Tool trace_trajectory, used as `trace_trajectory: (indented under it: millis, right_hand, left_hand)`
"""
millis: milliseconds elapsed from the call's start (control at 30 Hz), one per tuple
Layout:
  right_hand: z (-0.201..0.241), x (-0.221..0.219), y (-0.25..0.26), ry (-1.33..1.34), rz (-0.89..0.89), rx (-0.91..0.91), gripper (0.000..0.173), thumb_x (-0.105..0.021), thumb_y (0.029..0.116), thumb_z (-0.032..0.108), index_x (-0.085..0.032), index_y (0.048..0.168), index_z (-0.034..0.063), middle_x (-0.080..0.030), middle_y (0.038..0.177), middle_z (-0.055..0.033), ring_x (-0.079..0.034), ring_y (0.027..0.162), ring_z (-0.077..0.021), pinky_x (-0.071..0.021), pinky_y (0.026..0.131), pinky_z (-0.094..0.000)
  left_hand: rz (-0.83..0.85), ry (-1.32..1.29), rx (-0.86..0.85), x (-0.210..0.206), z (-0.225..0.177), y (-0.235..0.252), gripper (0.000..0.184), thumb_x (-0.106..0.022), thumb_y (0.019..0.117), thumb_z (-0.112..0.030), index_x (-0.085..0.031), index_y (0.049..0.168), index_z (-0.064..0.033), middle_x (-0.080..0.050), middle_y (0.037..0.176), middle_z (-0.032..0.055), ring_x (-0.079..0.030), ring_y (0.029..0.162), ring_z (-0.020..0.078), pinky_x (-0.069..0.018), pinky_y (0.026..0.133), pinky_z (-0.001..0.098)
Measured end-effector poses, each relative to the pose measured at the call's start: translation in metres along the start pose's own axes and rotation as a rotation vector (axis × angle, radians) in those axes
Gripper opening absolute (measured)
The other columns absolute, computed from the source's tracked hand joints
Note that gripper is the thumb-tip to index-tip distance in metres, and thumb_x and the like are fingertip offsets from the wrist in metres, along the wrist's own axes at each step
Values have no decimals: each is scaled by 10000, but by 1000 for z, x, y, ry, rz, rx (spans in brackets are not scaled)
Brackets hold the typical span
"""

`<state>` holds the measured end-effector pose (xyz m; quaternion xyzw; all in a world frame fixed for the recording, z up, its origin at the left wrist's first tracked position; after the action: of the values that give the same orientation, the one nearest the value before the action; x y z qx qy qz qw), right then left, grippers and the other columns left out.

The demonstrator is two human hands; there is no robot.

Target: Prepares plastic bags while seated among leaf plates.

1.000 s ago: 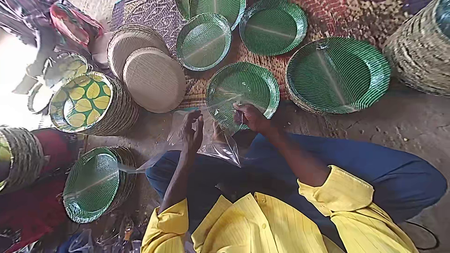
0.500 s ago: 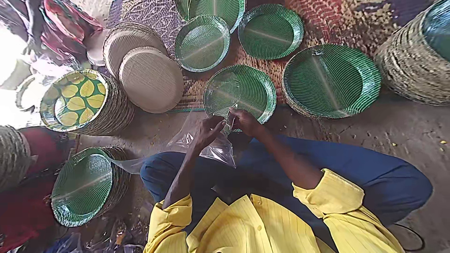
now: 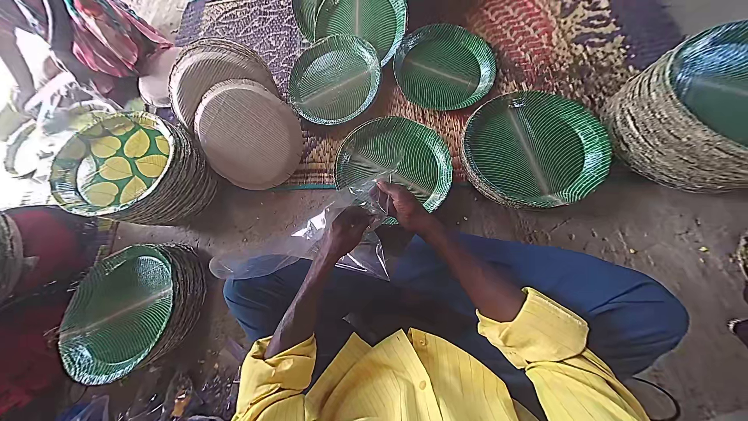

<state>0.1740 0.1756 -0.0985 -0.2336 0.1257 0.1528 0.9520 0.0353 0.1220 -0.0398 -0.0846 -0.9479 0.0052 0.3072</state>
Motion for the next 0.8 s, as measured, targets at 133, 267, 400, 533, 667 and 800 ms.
trace_trajectory:
  millis: [133,267,400,533,667,800]
  right_hand:
    - [5,-3,0,-34,55,54,436,-355,1121,432,-634,1164,100,-656,836,-7,-652,713,-95,-580,690,-283]
    - [11,-5,-2,-59,84,106,383,-394,1118,389,-616,1184,84,-661,828,-10,-660,704,-96,-589,676,-285]
    - [18,-6,-4,-31,35,134,235,-490,1099,275,-623,1027,95,-643,773,15,-633,652,-70,-574,631,-250]
    - [27,-5,-8,-7,11,178,198,-535,1080,192,-648,958,84,-676,790,7,-658,677,-71,-585,644,-251]
    - [38,-5,-12,-4,9,263,317,-508,1082,141,-647,803,81,-639,676,17,-629,606,-68,-575,609,-243]
    - [49,-6,-18,-100,-4,384,297,-527,1062,106,-669,802,92,-648,655,38,-610,577,-39,-553,590,-213]
  left_hand:
    - [-68,-68,22,6,-2,-3,162,-715,954,-133,-737,981,25,-732,941,110,-685,842,151,-562,815,359]
    - [-124,-103,-10,11,2,-2,123,-755,911,-130,-726,895,-12,-707,817,43,-658,760,81,-555,752,306]
    - [-147,-163,-3,14,0,-3,129,-781,876,-105,-699,844,-11,-676,748,10,-625,694,47,-540,703,274]
    - [-165,-227,-17,14,1,-3,191,-804,853,-135,-656,780,-39,-613,671,-45,-563,624,7,-502,644,228]
    - [-82,-266,-19,10,3,-2,248,-806,869,-250,-648,779,-81,-592,664,-87,-552,623,-14,-496,650,226]
    - [-4,-301,-69,9,-8,-6,233,-737,927,-268,-705,932,-37,-662,780,-63,-609,736,-32,-537,750,210]
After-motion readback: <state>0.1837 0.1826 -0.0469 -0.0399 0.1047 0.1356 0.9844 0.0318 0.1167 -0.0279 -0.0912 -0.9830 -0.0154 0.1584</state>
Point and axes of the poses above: each hand's wrist, its own y-axis towards the middle knuckle, its own x-axis out of the back of the hand, z = x × y, the point moved 7 cm from there along y, towards the middle knuckle
